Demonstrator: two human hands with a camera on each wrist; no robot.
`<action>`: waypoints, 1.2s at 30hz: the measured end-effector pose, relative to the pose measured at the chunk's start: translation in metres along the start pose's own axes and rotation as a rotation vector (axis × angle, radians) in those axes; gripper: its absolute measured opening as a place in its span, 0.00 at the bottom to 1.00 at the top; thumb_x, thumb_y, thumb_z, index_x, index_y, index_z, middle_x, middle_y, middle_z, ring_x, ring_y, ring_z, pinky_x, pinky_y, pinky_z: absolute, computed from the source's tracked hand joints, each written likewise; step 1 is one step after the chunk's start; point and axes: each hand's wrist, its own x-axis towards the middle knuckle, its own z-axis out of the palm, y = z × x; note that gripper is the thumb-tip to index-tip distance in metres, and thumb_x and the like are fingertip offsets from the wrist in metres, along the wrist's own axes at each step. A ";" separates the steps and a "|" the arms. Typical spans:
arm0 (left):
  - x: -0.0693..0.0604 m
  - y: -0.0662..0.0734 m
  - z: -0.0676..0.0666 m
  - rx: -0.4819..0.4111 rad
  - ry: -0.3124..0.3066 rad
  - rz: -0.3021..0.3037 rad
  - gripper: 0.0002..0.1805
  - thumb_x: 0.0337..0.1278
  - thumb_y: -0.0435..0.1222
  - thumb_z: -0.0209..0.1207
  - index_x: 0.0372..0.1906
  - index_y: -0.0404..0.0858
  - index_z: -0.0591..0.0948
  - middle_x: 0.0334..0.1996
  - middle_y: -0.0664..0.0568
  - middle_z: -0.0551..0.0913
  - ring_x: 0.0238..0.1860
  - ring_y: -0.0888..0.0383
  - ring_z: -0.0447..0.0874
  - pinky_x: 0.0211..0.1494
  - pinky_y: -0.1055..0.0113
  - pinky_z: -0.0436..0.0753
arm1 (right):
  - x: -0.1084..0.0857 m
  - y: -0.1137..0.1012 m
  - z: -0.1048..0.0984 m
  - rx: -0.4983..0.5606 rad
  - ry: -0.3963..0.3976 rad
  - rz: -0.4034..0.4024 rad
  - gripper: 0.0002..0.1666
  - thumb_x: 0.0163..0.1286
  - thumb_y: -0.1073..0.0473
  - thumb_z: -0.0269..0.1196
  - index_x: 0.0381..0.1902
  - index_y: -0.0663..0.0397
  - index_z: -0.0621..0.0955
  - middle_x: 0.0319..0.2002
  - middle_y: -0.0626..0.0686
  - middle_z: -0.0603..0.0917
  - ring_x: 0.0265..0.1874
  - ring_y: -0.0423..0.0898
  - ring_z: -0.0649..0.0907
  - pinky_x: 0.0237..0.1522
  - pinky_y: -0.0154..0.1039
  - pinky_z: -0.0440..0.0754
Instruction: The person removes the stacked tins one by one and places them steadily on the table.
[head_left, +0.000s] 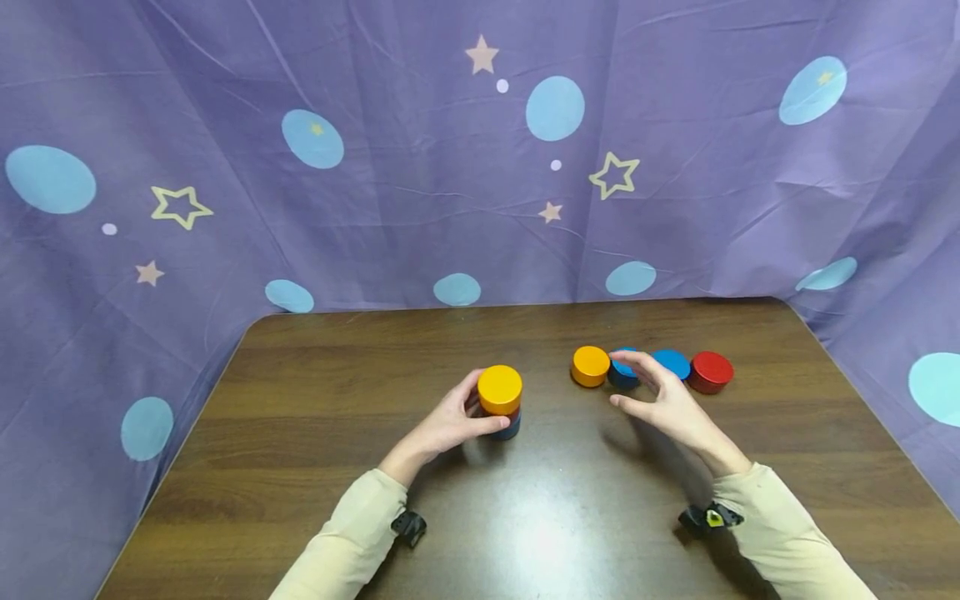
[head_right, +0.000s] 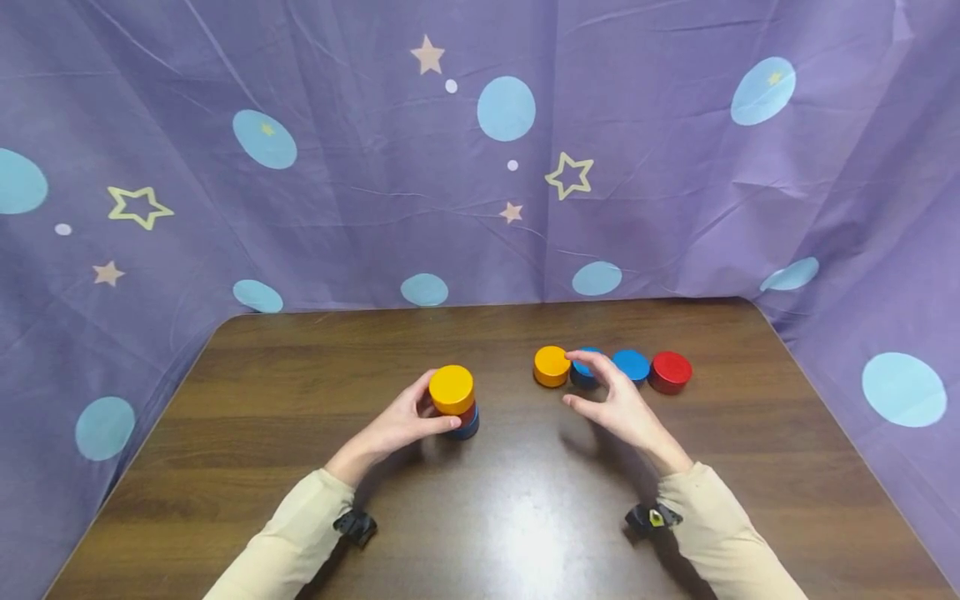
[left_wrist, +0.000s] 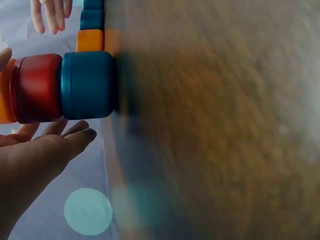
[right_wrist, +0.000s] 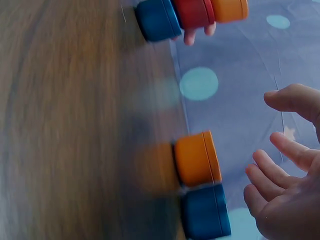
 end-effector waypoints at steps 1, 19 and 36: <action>0.000 -0.001 -0.001 -0.002 -0.007 -0.006 0.37 0.51 0.28 0.68 0.66 0.34 0.64 0.60 0.42 0.70 0.65 0.47 0.66 0.69 0.54 0.62 | 0.001 -0.001 0.003 0.011 -0.011 -0.006 0.34 0.61 0.69 0.68 0.63 0.65 0.69 0.62 0.64 0.71 0.66 0.61 0.66 0.66 0.51 0.58; 0.009 -0.013 -0.002 0.086 -0.056 -0.028 0.35 0.50 0.28 0.69 0.64 0.30 0.68 0.52 0.42 0.77 0.53 0.50 0.75 0.60 0.57 0.71 | 0.026 -0.029 0.051 0.022 -0.144 -0.117 0.32 0.61 0.65 0.68 0.63 0.61 0.72 0.60 0.58 0.74 0.63 0.55 0.70 0.64 0.57 0.62; 0.007 -0.012 -0.003 0.170 -0.051 -0.032 0.29 0.52 0.34 0.69 0.60 0.32 0.74 0.50 0.47 0.80 0.50 0.53 0.76 0.59 0.57 0.71 | 0.046 -0.053 0.087 0.116 -0.266 -0.168 0.36 0.61 0.65 0.69 0.67 0.58 0.70 0.65 0.56 0.72 0.66 0.52 0.68 0.66 0.55 0.60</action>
